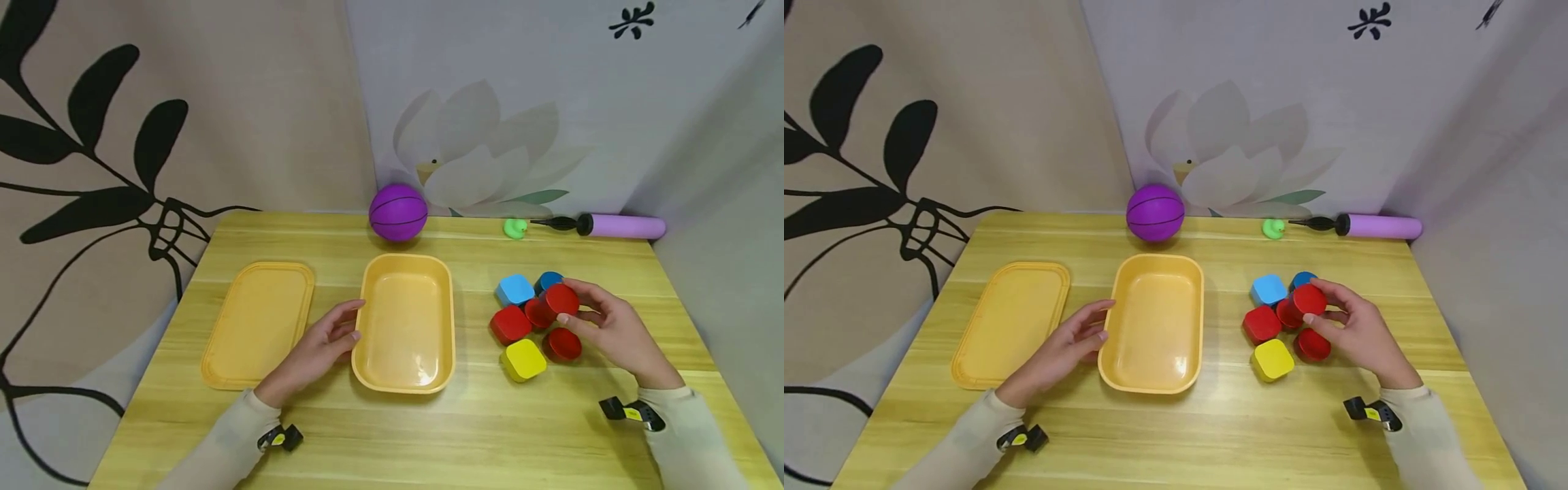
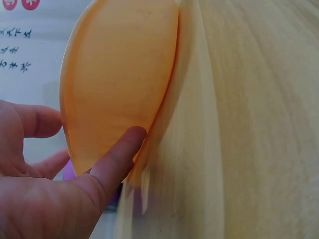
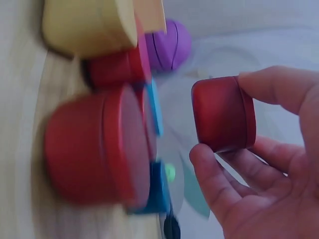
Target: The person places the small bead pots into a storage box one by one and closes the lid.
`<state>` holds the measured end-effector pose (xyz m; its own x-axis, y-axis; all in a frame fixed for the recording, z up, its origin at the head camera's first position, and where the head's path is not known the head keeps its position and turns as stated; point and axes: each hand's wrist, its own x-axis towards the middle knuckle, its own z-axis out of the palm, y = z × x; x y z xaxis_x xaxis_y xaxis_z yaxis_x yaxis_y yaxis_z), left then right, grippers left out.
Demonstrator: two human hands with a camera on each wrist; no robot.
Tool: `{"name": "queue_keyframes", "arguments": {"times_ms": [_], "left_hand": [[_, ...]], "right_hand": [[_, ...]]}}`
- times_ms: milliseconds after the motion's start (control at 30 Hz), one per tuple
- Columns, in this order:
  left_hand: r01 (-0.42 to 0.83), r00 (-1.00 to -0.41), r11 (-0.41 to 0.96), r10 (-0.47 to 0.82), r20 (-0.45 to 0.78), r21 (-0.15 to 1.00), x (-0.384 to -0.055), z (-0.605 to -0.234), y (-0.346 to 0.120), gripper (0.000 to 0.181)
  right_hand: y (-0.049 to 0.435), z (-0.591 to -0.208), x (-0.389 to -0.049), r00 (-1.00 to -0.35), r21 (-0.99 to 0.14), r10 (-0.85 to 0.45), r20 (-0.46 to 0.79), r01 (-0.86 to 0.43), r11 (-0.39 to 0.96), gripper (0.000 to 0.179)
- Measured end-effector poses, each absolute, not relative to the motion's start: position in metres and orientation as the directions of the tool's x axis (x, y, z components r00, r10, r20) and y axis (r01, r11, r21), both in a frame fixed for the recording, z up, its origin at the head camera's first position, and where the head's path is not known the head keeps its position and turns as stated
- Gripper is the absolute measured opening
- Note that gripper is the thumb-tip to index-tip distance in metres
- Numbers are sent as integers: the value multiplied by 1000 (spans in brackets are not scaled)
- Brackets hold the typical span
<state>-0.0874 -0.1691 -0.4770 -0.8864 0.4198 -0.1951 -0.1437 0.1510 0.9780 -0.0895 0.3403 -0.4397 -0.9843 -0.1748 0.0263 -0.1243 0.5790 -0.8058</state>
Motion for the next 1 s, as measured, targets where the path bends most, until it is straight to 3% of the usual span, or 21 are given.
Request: {"name": "queue_keyframes", "arguments": {"times_ms": [667,1000], "left_hand": [[-122,-878,154,443,-179,981,-89,-475,-171,58],[-142,-878,141,439,-190,980,-93,-476,-169,58]], "right_hand": [[231,-417,-101,-902,-829,-426,70,-290,479,62],[171,-421,-107,-802,-809,-594,63,-389,440,63]]}}
